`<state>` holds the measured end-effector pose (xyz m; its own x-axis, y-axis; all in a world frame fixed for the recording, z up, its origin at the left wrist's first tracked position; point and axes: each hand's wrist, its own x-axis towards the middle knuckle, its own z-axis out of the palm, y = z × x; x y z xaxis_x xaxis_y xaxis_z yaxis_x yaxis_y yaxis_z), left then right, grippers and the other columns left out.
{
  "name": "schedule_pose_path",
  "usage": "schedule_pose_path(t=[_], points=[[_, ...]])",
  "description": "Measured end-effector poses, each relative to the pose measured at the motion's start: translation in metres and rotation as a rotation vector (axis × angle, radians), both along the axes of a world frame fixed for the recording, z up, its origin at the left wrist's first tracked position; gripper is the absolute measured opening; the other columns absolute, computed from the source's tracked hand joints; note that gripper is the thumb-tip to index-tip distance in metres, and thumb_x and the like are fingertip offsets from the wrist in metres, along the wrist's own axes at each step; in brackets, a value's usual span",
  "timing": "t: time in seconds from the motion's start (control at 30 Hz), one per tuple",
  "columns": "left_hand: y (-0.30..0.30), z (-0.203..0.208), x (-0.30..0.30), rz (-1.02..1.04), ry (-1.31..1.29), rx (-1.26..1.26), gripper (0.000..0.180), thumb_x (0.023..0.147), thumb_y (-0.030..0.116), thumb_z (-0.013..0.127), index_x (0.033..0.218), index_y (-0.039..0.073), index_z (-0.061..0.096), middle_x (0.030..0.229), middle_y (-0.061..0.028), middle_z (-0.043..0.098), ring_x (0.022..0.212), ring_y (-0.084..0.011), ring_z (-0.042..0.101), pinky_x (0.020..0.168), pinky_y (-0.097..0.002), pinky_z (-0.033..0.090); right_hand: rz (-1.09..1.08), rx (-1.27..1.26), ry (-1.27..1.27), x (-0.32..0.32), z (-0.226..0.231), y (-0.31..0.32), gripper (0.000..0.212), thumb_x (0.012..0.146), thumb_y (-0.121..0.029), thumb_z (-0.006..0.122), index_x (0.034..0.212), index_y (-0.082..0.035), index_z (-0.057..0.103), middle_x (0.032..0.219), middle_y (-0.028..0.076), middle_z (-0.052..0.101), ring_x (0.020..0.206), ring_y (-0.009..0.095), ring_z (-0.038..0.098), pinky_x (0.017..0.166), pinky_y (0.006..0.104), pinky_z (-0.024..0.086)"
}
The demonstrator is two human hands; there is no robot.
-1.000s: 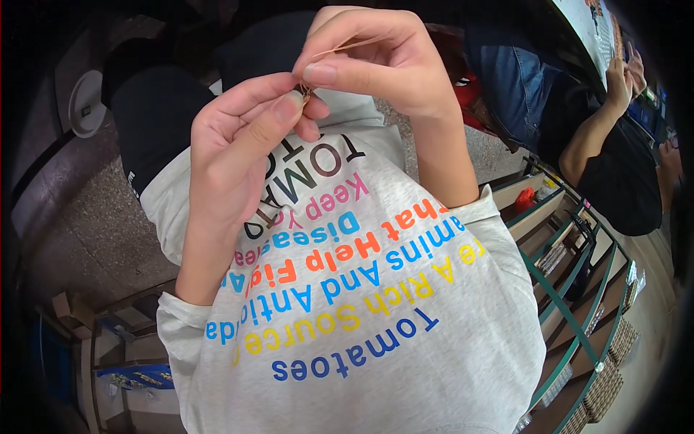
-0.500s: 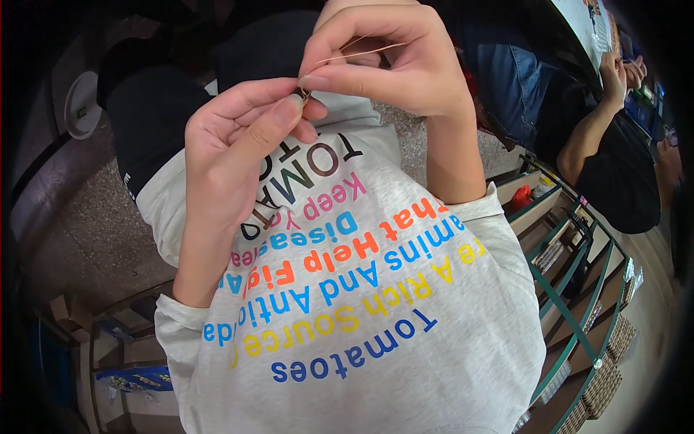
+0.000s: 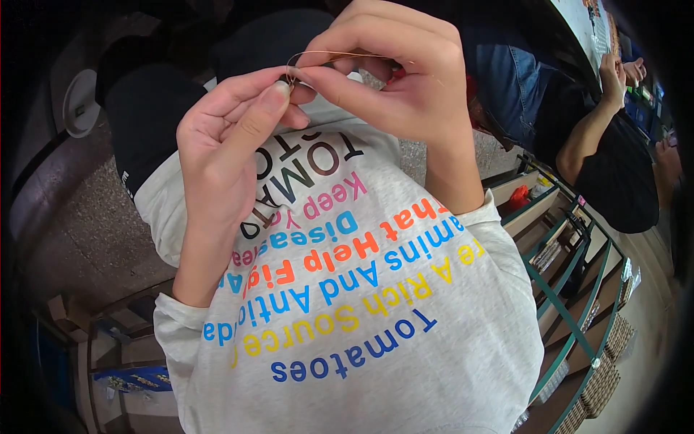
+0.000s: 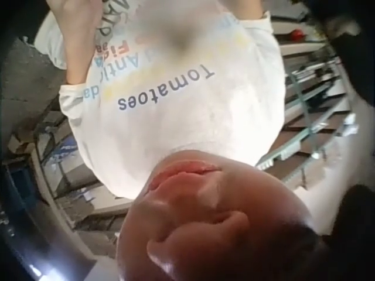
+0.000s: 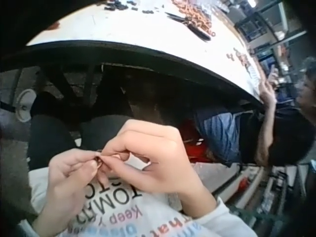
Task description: The person is winding copper wire around a small toroid core at an assembly workbench.
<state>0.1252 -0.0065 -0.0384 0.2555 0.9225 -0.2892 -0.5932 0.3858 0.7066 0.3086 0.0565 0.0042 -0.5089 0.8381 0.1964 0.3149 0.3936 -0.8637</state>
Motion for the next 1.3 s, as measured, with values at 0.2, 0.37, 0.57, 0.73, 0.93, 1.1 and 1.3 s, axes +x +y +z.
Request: schedule_pose_path(t=[0.2, 0.37, 0.57, 0.73, 0.93, 1.1, 1.3], points=[[-0.001, 0.0, -0.005, 0.002, 0.038, -0.006, 0.028, 0.092, 0.006, 0.056, 0.117, -0.007, 0.059, 0.097, -0.0184, 0.066, 0.08, -0.018, 0.061, 0.077, -0.025, 0.049, -0.042, -0.087, 0.084, -0.005, -0.001, -0.006, 0.002, 0.078, -0.003, 0.071, 0.079, -0.001, 0.071, 0.073, 0.007, 0.064, 0.06, 0.013, 0.054, 0.055, 0.0198, 0.043], [-0.002, -0.001, -0.006, 0.034, -0.01, 0.02, 0.026, 0.09, 0.003, 0.057, 0.114, -0.007, 0.061, 0.095, -0.02, 0.068, 0.077, -0.019, 0.063, 0.075, -0.0244, 0.05, -0.066, -0.108, 0.126, -0.007, 0.0, -0.01, 0.002, 0.079, -0.003, 0.071, 0.079, -0.001, 0.072, 0.073, 0.006, 0.064, 0.059, 0.012, 0.053, 0.054, 0.0196, 0.041], [-0.003, 0.0, -0.004, 0.02, -0.102, 0.065, 0.027, 0.091, 0.003, 0.055, 0.116, -0.007, 0.059, 0.096, -0.0212, 0.067, 0.077, -0.0193, 0.062, 0.075, -0.0252, 0.05, -0.151, -0.335, 0.321, -0.004, -0.014, -0.017, 0.003, 0.079, -0.003, 0.072, 0.08, 0.0, 0.071, 0.073, 0.005, 0.063, 0.058, 0.01, 0.05, 0.054, 0.0186, 0.038], [-0.003, 0.004, -0.004, 0.016, -0.156, 0.083, 0.028, 0.092, 0.004, 0.053, 0.117, -0.007, 0.058, 0.097, -0.0218, 0.066, 0.076, -0.0192, 0.06, 0.075, -0.0256, 0.049, -0.138, -0.501, 0.512, 0.009, -0.026, -0.017, 0.006, 0.077, 0.001, 0.073, 0.083, 0.001, 0.07, 0.078, 0.007, 0.068, 0.065, 0.009, 0.059, 0.06, 0.0156, 0.046], [-0.005, 0.008, -0.007, -0.067, -0.084, 0.056, 0.031, 0.092, 0.009, 0.05, 0.119, -0.007, 0.054, 0.1, -0.0191, 0.059, 0.08, -0.0169, 0.051, 0.076, -0.0235, 0.042, -0.143, -0.641, 0.619, 0.008, -0.03, -0.019, 0.006, 0.079, 0.003, 0.066, 0.086, 0.002, 0.066, 0.077, 0.007, 0.057, 0.062, 0.01, 0.046, 0.055, 0.0175, 0.036], [-0.005, 0.011, -0.007, -0.055, -0.038, 0.049, 0.032, 0.092, 0.01, 0.051, 0.119, -0.007, 0.054, 0.1, -0.0189, 0.059, 0.08, -0.017, 0.05, 0.075, -0.0239, 0.041, -0.265, -0.641, 0.692, 0.012, -0.036, -0.018, 0.004, 0.077, 0.003, 0.067, 0.081, 0.001, 0.067, 0.077, 0.006, 0.059, 0.059, 0.01, 0.046, 0.053, 0.0189, 0.036], [-0.002, 0.008, -0.008, -0.006, -0.081, 0.084, 0.029, 0.091, 0.004, 0.052, 0.116, -0.008, 0.058, 0.098, -0.0216, 0.066, 0.076, -0.0183, 0.059, 0.075, -0.0256, 0.048, -0.43, -0.658, 0.784, 0.008, -0.037, -0.017, 0.006, 0.079, -0.002, 0.071, 0.084, 0.001, 0.069, 0.074, 0.005, 0.062, 0.057, 0.009, 0.048, 0.055, 0.0175, 0.037]])
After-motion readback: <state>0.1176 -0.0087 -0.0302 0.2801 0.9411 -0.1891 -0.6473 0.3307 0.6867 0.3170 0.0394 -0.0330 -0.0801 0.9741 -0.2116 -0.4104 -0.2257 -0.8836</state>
